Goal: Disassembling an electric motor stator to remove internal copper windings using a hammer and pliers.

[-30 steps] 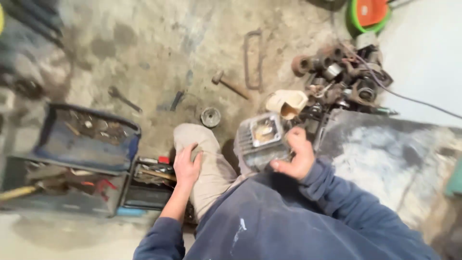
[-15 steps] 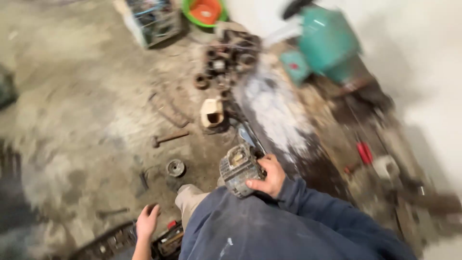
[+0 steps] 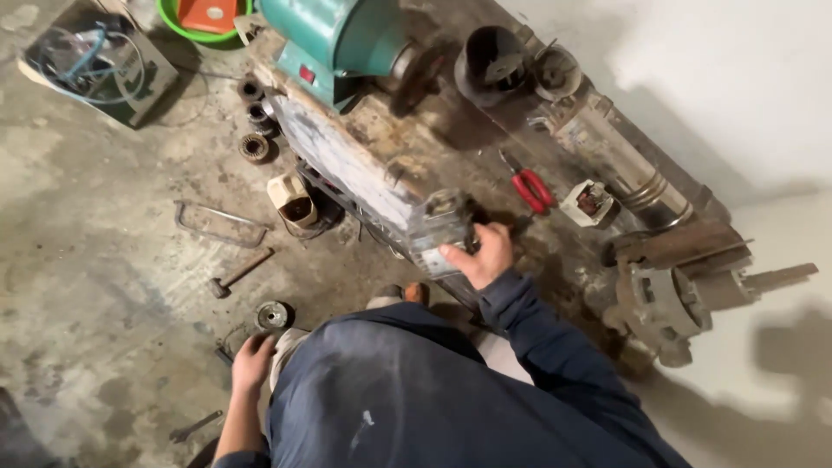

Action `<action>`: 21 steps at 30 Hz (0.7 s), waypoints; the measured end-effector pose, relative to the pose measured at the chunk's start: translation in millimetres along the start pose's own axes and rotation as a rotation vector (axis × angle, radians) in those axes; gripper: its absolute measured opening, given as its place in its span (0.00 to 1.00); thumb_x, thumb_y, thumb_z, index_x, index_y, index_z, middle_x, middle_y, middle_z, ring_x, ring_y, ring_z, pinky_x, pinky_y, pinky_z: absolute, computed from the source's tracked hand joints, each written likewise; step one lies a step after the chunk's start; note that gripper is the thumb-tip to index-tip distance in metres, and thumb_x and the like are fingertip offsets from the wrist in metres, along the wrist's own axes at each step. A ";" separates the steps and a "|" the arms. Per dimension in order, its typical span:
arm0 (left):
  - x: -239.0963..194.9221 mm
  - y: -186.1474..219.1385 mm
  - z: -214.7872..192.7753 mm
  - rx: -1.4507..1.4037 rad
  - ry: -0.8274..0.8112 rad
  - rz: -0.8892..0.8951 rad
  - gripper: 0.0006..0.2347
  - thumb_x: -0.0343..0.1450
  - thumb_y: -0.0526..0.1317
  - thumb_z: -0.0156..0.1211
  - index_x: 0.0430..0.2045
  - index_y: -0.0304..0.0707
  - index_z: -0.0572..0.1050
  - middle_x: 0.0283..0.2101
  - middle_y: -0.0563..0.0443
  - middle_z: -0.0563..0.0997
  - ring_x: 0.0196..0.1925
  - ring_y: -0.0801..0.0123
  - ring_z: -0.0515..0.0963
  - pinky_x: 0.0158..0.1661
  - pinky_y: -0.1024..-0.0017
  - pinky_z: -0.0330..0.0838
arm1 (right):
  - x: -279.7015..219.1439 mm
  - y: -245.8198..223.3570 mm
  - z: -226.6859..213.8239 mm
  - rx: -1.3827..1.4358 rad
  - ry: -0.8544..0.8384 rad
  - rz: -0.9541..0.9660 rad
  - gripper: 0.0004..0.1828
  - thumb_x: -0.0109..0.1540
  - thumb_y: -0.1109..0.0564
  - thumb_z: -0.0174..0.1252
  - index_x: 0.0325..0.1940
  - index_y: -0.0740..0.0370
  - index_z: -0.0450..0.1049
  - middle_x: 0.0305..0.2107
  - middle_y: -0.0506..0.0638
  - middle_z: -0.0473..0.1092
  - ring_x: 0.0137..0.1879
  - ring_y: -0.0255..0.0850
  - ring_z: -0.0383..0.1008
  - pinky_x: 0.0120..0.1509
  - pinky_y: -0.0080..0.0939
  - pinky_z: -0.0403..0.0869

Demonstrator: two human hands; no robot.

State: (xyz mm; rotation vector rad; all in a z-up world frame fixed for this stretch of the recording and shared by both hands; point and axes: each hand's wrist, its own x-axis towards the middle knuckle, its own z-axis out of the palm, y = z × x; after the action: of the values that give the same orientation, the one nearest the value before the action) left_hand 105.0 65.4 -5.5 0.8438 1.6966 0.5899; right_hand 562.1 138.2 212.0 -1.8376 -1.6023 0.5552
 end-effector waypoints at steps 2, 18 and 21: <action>17.7 26.3 24.4 0.181 -0.088 0.051 0.18 0.71 0.46 0.61 0.50 0.32 0.79 0.46 0.41 0.86 0.46 0.61 0.84 0.50 0.66 0.74 | 8.5 18.7 -11.8 -0.150 0.179 -0.135 0.28 0.51 0.40 0.72 0.41 0.67 0.78 0.35 0.63 0.73 0.43 0.56 0.72 0.51 0.53 0.71; 53.3 266.1 145.5 0.667 -0.391 0.675 0.16 0.69 0.44 0.62 0.49 0.42 0.78 0.47 0.43 0.83 0.42 0.48 0.83 0.47 0.58 0.75 | -24.6 74.3 -77.3 0.712 0.382 0.347 0.21 0.61 0.53 0.64 0.52 0.71 0.77 0.43 0.49 0.76 0.48 0.35 0.73 0.58 0.35 0.71; 73.3 314.5 170.4 0.571 -0.436 1.052 0.14 0.69 0.39 0.64 0.48 0.39 0.78 0.45 0.42 0.82 0.46 0.46 0.81 0.48 0.56 0.74 | -40.9 64.6 -75.9 0.616 0.473 0.519 0.21 0.62 0.53 0.65 0.52 0.73 0.77 0.37 0.49 0.73 0.42 0.36 0.68 0.51 0.35 0.67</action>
State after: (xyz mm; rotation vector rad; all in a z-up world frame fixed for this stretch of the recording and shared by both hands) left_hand 332.4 312.9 137.2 2.1423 0.9127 0.5277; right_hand 652.7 80.1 217.5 -1.7088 -0.5478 0.6760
